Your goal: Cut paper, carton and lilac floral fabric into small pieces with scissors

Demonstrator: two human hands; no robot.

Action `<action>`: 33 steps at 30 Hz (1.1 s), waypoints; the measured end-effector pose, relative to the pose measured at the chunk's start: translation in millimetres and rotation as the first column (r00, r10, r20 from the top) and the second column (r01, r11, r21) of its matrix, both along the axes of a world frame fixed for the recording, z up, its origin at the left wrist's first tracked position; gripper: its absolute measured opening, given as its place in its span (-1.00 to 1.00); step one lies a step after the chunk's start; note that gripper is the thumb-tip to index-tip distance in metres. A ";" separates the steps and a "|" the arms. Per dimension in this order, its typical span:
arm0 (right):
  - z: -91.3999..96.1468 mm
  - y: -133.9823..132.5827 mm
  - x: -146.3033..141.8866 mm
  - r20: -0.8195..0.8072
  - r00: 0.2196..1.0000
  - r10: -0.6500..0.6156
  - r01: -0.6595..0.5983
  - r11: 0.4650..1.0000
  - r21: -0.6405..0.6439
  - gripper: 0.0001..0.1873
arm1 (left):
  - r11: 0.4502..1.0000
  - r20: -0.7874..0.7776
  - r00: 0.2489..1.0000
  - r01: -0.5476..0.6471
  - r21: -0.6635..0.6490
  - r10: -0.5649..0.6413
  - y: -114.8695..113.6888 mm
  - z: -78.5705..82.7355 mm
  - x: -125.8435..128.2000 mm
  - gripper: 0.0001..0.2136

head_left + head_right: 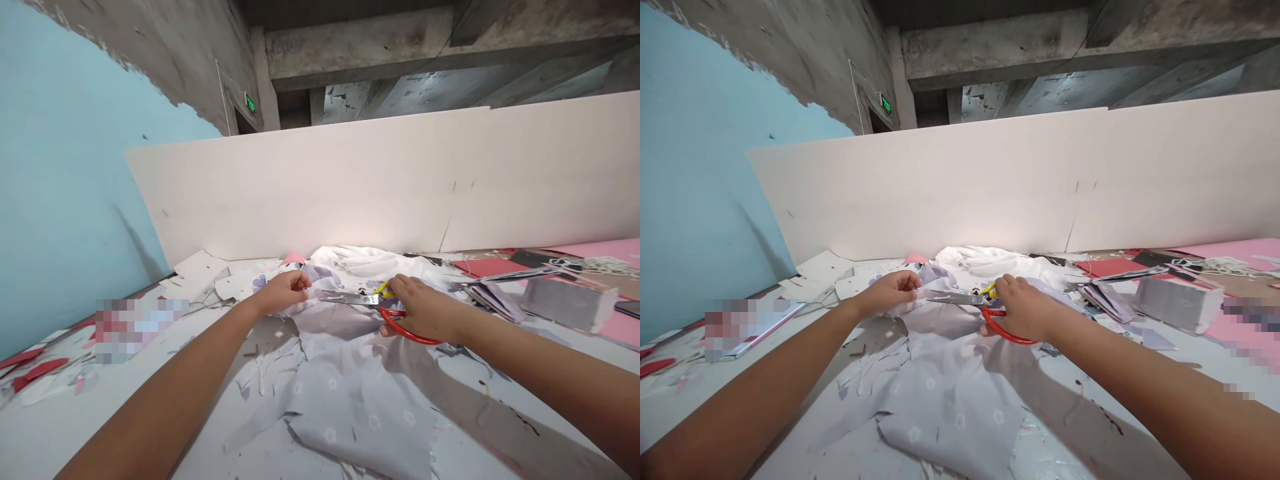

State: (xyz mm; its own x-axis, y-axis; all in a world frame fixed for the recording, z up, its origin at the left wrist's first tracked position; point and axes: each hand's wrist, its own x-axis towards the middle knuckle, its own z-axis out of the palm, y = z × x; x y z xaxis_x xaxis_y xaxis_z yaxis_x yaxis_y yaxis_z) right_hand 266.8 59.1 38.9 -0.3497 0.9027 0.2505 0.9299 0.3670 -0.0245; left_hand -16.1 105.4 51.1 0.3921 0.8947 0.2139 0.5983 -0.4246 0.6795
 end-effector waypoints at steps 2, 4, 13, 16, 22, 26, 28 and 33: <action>3.8 0.5 -1.2 0.027 1.000 0.005 -0.006 1.000 0.022 -0.31 | 1.000 -0.002 1.000 0.011 0.008 -0.011 0.1 -0.2 -2.4 -0.82; 7.2 1.3 -2.5 0.053 0.999 -0.005 0.002 0.998 0.059 -0.28 | 1.000 -0.010 1.000 0.015 0.019 -0.015 0.9 -0.3 -5.6 -0.82; 5.9 -1.8 -10.2 -0.019 0.996 -0.084 0.084 0.996 -0.011 -0.32 | 0.992 -0.227 0.974 0.009 0.124 0.019 -1.8 -5.3 -5.8 -0.73; 3.1 -7.3 -10.8 -0.184 0.977 -0.105 0.094 0.993 -0.070 -0.46 | 0.963 -0.420 0.906 0.068 0.261 0.050 -2.0 -11.9 1.9 -0.71; -4.4 -10.1 -5.9 -0.335 0.918 -0.212 0.149 0.968 -0.204 -0.64 | 0.889 -0.488 0.820 -0.053 0.455 0.299 13.7 -11.6 11.0 -0.73; -15.9 -2.7 -12.5 -0.282 0.935 -0.217 0.163 0.966 -0.202 -0.62 | 0.804 -0.465 0.750 -0.147 0.576 0.470 28.4 -0.9 12.9 -0.74; -22.8 3.7 -18.4 -0.249 0.940 -0.235 0.188 0.962 -0.197 -0.58 | 0.796 -0.475 0.726 -0.164 0.583 0.498 26.9 3.9 15.2 -0.75; -38.6 25.0 -27.4 -0.232 0.923 -0.307 0.277 0.949 -0.152 -0.49 | 0.832 -0.556 0.727 -0.037 0.553 0.402 -21.2 -5.3 26.4 -0.78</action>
State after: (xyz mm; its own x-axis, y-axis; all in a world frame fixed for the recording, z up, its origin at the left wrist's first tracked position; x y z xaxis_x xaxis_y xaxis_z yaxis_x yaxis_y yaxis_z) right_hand 239.4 84.1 0.3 -0.0057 0.9827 0.1849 0.9536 0.0610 -0.2947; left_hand 10.3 84.2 45.9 0.3984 0.8209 0.4092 0.9166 -0.3720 -0.1462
